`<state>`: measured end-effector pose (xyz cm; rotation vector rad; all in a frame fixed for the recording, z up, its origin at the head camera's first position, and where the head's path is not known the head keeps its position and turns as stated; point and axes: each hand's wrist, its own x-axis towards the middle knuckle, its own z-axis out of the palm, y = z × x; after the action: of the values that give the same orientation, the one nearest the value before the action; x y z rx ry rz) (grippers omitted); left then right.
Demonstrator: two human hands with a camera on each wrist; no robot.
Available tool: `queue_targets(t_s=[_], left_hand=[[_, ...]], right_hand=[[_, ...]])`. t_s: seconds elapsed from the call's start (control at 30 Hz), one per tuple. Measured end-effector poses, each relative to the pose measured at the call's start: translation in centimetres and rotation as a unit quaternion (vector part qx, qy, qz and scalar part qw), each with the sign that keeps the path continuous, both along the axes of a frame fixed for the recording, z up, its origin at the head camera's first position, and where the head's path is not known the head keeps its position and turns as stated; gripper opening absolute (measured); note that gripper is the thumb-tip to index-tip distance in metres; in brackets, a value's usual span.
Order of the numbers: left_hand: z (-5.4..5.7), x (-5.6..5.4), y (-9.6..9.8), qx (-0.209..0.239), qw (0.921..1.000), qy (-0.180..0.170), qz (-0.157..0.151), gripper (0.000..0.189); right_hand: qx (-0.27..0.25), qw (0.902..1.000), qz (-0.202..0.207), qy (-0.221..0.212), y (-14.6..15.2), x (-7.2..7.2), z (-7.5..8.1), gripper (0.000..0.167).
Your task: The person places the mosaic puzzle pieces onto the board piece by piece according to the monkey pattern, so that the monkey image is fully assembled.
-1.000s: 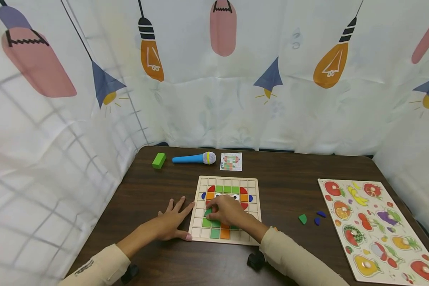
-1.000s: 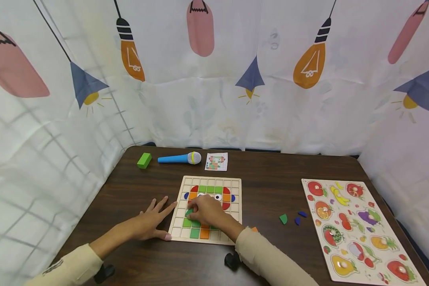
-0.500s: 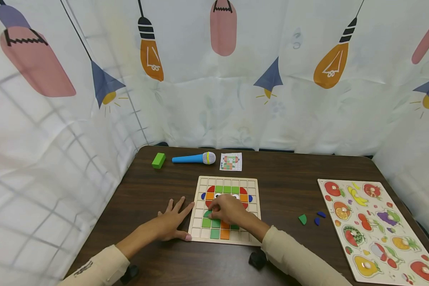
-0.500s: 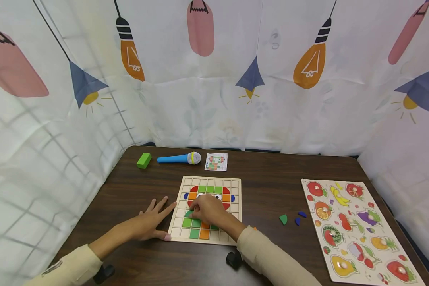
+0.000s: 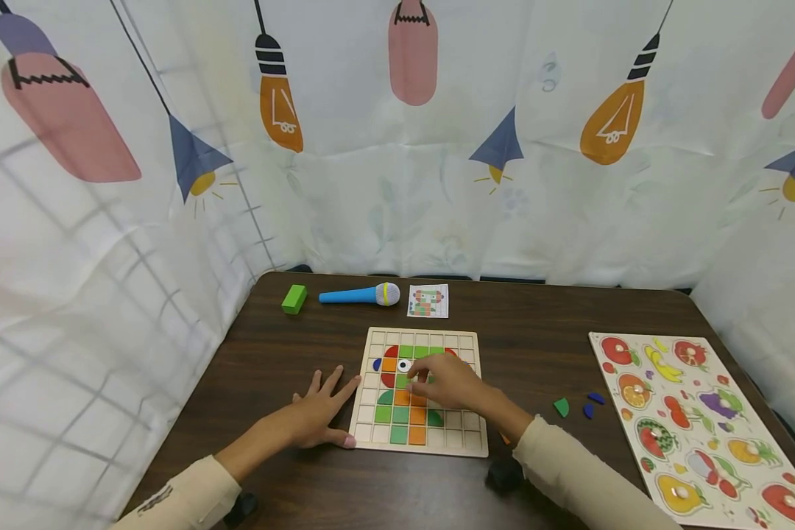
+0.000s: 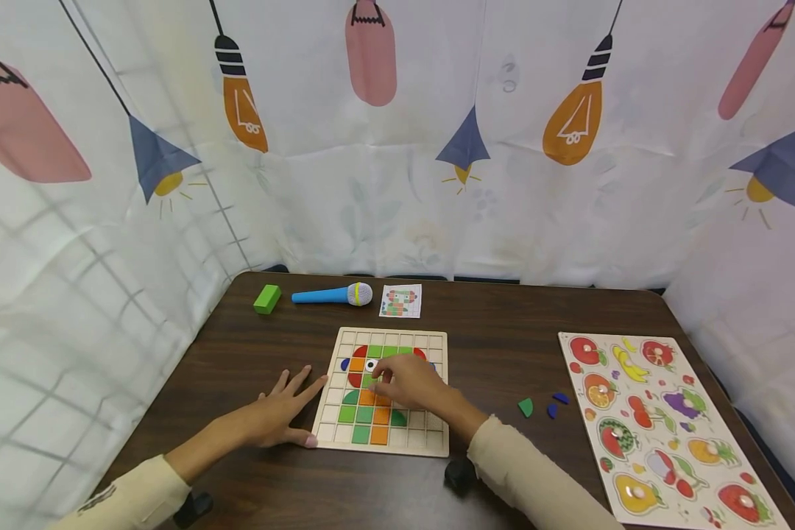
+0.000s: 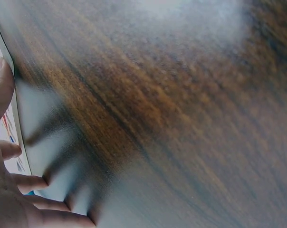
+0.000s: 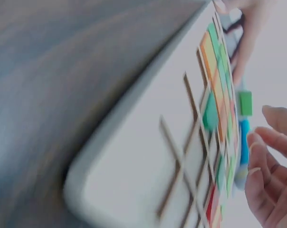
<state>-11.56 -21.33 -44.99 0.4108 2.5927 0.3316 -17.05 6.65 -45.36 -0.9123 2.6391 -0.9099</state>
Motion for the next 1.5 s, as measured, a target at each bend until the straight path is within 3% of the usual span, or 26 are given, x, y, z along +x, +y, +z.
queue_targets(t_s=[0.17,0.3,0.67,0.83,1.07,1.5], left_hand=[[0.1,0.0,0.1,-0.002,1.0,-0.002,0.002,0.104],[0.1,-0.1,0.1,-0.003,1.0,-0.004,0.003,0.105],[0.0,-0.1,0.2,-0.016,0.9998,-0.007,0.004,0.105],[0.1,0.0,0.3,-0.017,0.9998,-0.009,0.002,0.104],[0.1,0.0,0.4,-0.017,0.9998,-0.003,0.004,0.105],[-0.2,-0.2,0.2,-0.02,0.9997,-0.009,0.007,0.106]], right_hand=[[-0.018,0.9991,0.021,0.032,4.3,-0.5,0.2,0.018],[-0.014,0.9993,0.031,0.015,7.9,-0.4,0.2,0.018],[0.026,0.996,0.079,-0.034,15.6,2.3,-1.2,0.028],[0.014,0.9957,0.088,-0.022,16.5,3.6,-2.0,0.034],[0.007,0.9966,0.082,0.007,16.3,3.9,-2.7,0.023],[-0.006,0.9913,0.12,-0.055,15.6,4.0,-2.4,0.025]])
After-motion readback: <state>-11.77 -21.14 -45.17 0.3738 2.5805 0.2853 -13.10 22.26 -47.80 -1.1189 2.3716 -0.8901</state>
